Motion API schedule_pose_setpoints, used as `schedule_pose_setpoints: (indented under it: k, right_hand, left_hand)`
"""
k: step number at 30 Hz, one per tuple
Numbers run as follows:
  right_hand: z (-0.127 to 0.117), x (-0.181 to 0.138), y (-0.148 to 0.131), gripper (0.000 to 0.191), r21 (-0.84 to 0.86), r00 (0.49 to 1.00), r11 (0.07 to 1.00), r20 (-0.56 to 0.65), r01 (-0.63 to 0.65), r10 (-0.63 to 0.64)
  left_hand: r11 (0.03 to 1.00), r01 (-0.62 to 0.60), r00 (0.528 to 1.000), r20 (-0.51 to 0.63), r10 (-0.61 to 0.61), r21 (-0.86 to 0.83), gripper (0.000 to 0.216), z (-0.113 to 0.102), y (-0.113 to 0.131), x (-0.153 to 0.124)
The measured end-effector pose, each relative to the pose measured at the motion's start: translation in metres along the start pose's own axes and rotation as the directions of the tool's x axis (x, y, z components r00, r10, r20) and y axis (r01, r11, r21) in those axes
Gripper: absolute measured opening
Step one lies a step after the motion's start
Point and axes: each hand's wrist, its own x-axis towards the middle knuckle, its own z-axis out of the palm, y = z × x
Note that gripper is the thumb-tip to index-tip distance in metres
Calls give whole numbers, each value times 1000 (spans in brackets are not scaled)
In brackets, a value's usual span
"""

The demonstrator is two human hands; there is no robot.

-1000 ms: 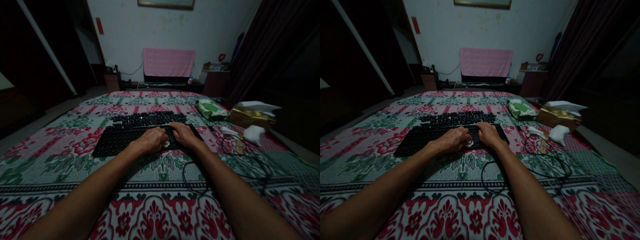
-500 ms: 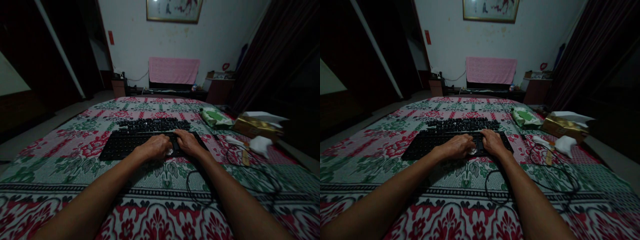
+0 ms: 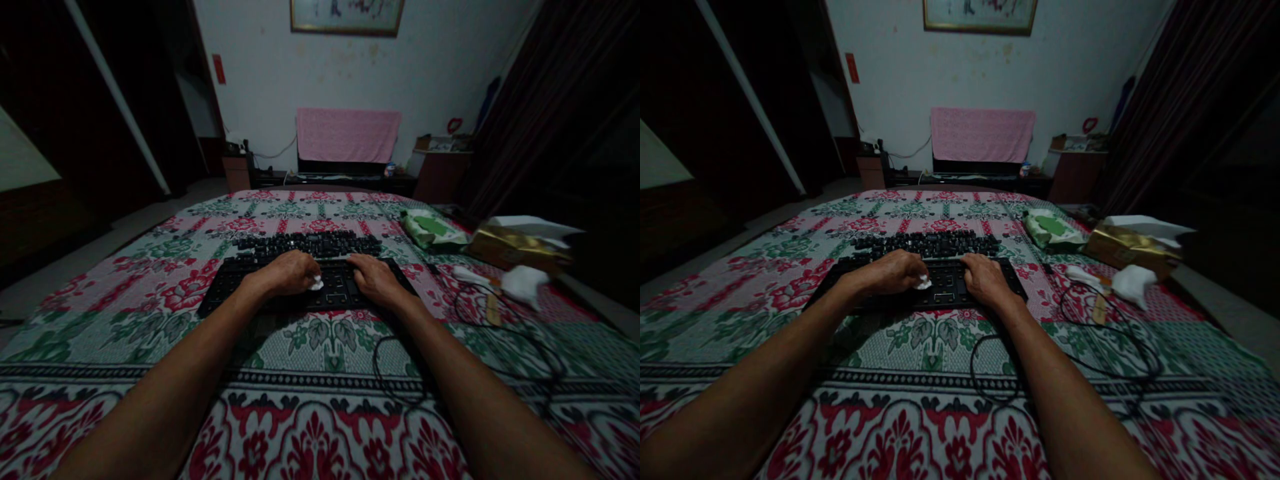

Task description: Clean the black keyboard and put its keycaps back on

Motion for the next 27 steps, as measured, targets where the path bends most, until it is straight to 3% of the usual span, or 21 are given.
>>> schedule_pose_setpoints:
  k: [4, 9, 15, 21, 27]
  right_hand:
    - [-1, 0, -5, 37, -19, 1000, 999, 10, -29, 29]
    - [1, -1, -18, 34, -7, 1000, 1000, -17, 23, -23]
    - [2, -2, -22, 33, -1, 1000, 1000, -26, 18, -18]
    - [3, -1, -22, 31, 1, 999, 1000, -35, 6, -6]
    - [3, -1, -22, 32, 19, 1000, 1000, -29, 4, -3]
  left_hand:
    - [998, 46, 998, 49, -44, -36, 21, 2, -6, -1]
    - [999, 4, 990, 143, 2, -43, 21, 7, 1, 0]
    - [984, 129, 984, 110, -142, 124, 19, 0, -2, -1]
    - [989, 67, 998, 0, -67, 131, 23, 10, 0, 3]
    - [982, 104, 992, 49, -113, 157, 22, 11, 1, 5]
